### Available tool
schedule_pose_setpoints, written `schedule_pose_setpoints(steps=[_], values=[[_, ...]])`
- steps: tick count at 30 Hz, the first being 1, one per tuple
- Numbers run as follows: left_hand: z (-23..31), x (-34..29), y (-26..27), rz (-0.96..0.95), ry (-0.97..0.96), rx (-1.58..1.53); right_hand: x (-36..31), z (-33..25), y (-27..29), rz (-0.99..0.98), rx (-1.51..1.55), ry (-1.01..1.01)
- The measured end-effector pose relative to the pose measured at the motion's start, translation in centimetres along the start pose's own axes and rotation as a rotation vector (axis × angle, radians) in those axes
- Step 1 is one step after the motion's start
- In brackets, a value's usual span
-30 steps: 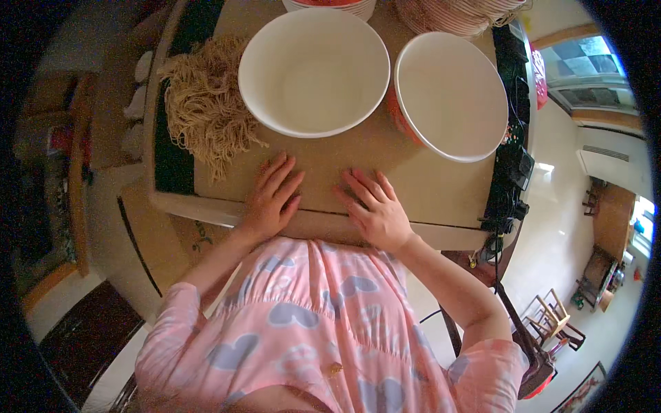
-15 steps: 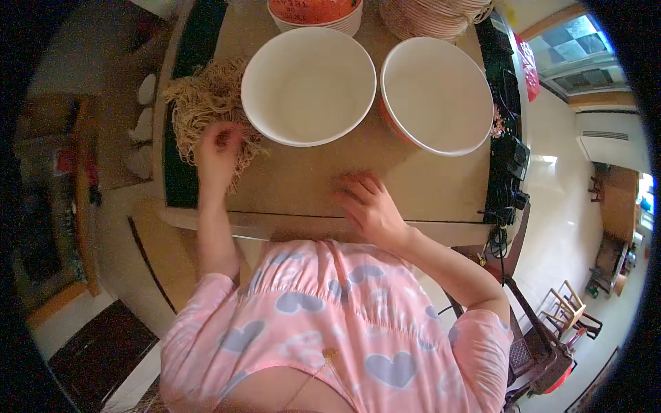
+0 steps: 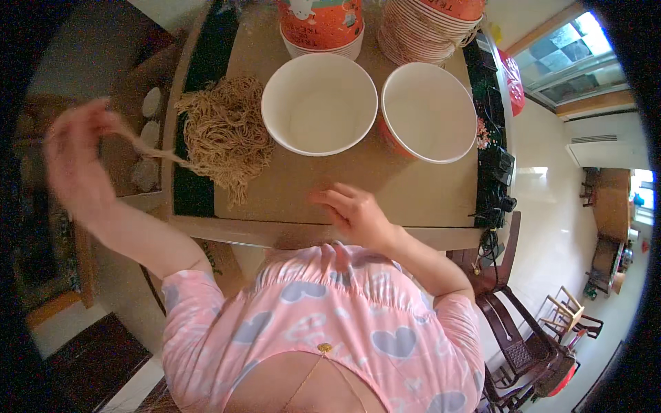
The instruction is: Tying thin strings onto the edges of paper cups for a craft or assembly task.
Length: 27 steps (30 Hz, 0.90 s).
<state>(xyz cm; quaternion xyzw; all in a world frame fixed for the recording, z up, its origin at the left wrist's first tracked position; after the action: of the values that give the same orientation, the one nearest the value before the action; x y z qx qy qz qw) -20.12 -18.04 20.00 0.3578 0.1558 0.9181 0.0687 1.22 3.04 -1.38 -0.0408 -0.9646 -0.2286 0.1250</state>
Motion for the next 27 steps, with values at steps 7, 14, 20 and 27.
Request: schedule_pose_setpoints(steps=[7,14,20,27], values=[[-5.8,-6.5,-8.4,-0.37,0.314,-0.14,5.6,-4.5,0.6,0.184,0.277,0.073],[-3.3,-7.5,-8.5,-0.326,0.168,-0.244,14.5,-5.3,-2.7,0.199,0.551,-0.073],[-8.7,-11.2,-9.6,-0.367,0.274,-0.293,18.1,-9.7,-0.9,0.229,0.241,0.232],[-15.3,-12.8,-12.3,-0.365,0.188,0.292,18.8,-15.9,10.7,0.363,0.654,0.246]])
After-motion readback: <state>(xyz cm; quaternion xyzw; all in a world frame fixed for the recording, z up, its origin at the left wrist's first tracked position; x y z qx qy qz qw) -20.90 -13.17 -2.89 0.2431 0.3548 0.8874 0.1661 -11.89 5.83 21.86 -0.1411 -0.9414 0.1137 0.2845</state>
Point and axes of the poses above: each hand's wrist, its own x-axis towards the middle knuckle, its own y-axis out of the back of the hand, z = x × y, the point moved 9 cm from there along x, towards the middle knuckle, and after that the axes turned 4 degrees about x, right-handed, at the moved point
